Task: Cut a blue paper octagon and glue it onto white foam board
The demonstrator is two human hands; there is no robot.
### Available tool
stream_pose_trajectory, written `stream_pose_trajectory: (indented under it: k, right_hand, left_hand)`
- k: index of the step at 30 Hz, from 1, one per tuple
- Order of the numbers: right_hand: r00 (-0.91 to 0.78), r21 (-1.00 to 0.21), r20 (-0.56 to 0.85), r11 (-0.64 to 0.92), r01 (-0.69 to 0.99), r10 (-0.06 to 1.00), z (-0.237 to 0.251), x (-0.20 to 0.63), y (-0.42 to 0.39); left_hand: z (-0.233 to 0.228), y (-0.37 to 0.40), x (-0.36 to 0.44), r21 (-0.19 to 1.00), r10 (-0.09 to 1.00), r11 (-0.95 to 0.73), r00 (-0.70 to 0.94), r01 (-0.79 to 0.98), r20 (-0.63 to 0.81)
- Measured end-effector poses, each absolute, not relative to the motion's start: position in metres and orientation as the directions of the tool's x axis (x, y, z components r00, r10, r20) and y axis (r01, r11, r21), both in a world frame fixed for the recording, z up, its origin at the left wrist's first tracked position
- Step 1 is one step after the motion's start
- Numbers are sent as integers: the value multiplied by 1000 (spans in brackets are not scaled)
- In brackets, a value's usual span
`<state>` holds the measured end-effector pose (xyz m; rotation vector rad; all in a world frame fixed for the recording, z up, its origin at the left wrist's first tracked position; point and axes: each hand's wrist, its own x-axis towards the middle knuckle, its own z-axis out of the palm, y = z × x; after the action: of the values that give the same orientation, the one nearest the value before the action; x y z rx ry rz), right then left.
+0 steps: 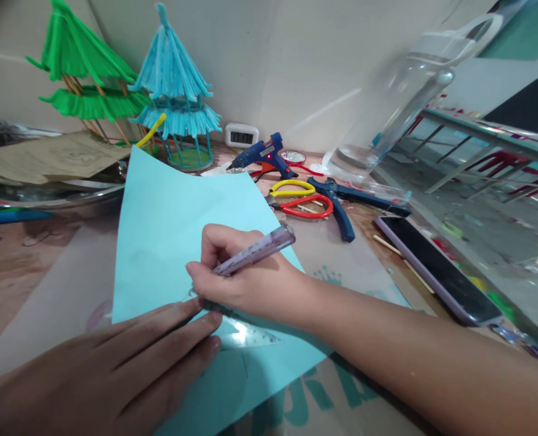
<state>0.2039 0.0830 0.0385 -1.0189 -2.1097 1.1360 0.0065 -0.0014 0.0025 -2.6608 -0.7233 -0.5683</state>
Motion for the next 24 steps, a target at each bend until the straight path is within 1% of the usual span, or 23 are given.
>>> stream_pose_trajectory:
  k: [4,7,11,16,19,24]
  right_hand:
    - [-576,-856,95,361,369,812,39,204,83]
    - [-579,-853,105,373,366,809,39,203,83]
    - [-579,-861,97,360,358,809,39,203,83]
    - [-577,-859,72,344,378,814,40,203,83]
    - [-580,-863,60,334,378,812,40,204,83]
    - [-593,-872,69,337,354,802,40,205,84]
  left_hand:
    - [2,-3,5,-217,380,-825,798,521,468]
    - [3,-3,5,-194,412,-826,802,529,433]
    - [4,-4,8,-193,447,-804,785,563,428]
    - [0,-2,5,-182,426,-824,799,537,425]
    - [0,-2,4,-196,402,-831,805,520,436]
    - [1,-7,7,-179,454,-811,793,557,407]
